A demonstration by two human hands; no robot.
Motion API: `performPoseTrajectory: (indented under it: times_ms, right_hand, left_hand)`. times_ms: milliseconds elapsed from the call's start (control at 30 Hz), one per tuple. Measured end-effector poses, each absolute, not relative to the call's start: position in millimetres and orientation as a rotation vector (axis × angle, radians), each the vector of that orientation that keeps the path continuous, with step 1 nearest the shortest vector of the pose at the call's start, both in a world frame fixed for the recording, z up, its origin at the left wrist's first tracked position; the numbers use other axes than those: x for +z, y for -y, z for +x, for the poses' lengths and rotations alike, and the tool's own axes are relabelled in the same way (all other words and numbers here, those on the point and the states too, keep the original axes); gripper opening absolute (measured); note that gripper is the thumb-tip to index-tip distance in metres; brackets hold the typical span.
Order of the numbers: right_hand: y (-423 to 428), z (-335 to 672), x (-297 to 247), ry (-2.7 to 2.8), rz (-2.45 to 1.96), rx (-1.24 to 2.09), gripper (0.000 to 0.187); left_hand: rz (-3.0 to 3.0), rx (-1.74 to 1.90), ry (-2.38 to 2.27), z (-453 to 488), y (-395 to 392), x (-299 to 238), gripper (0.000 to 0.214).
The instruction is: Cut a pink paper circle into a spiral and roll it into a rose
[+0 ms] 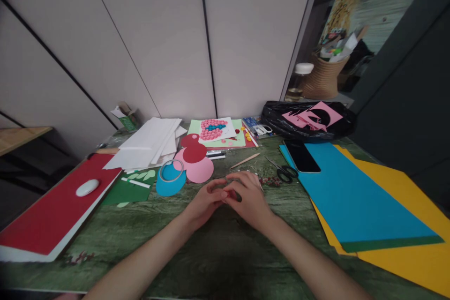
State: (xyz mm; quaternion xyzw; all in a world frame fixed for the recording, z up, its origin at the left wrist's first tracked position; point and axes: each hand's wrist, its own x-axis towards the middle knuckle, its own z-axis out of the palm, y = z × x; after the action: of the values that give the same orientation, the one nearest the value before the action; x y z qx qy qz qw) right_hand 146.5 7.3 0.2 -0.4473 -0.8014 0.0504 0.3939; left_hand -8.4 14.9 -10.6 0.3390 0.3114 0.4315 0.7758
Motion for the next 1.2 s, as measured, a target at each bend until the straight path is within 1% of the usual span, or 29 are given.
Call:
performPoseTrajectory:
  times_ms: [167, 333, 467, 700, 933, 1067, 1200]
  right_hand:
    - [-7.9, 151.0, 3.5, 2.073, -1.054, 0.057, 0.005]
    - [-8.2, 154.5, 5.7, 2.090, -0.963, 0.069, 0.009]
    - [-8.8, 155.8, 6.1, 2.118, -0.938, 0.152, 0.008]
    - [-9.3, 155.9, 8.2, 2.221, -0.906, 0.374, 0.005]
    - [-10.6, 155.9, 7.6, 2.300, -0.906, 0.372, 0.002]
    - [-11.4, 156.1, 6.9, 2.229, -0.947, 0.294, 0.002]
    - [-8.3, 153.2, 8.9, 2.118, -0.978, 0.165, 0.013]
  left_hand:
    - [0.729, 0.894, -0.648, -12.2, -16.7, -6.1, 0.040]
    - [0.751, 0.859, -0.625, -12.9, -15.6, -4.9, 0.039]
    - [0.816, 0.816, -0.615, -14.3, -17.1, -4.3, 0.041]
    - [1.121, 0.708, -0.680, -21.1, -22.3, 1.9, 0.046]
    - [1.214, 0.660, -0.726, -21.9, -23.0, 0.7, 0.048]
    - [1.107, 0.772, -0.750, -16.6, -18.4, 0.3, 0.049]
    - [0.874, 0.978, -0.692, -5.3, -5.8, 0.0, 0.046]
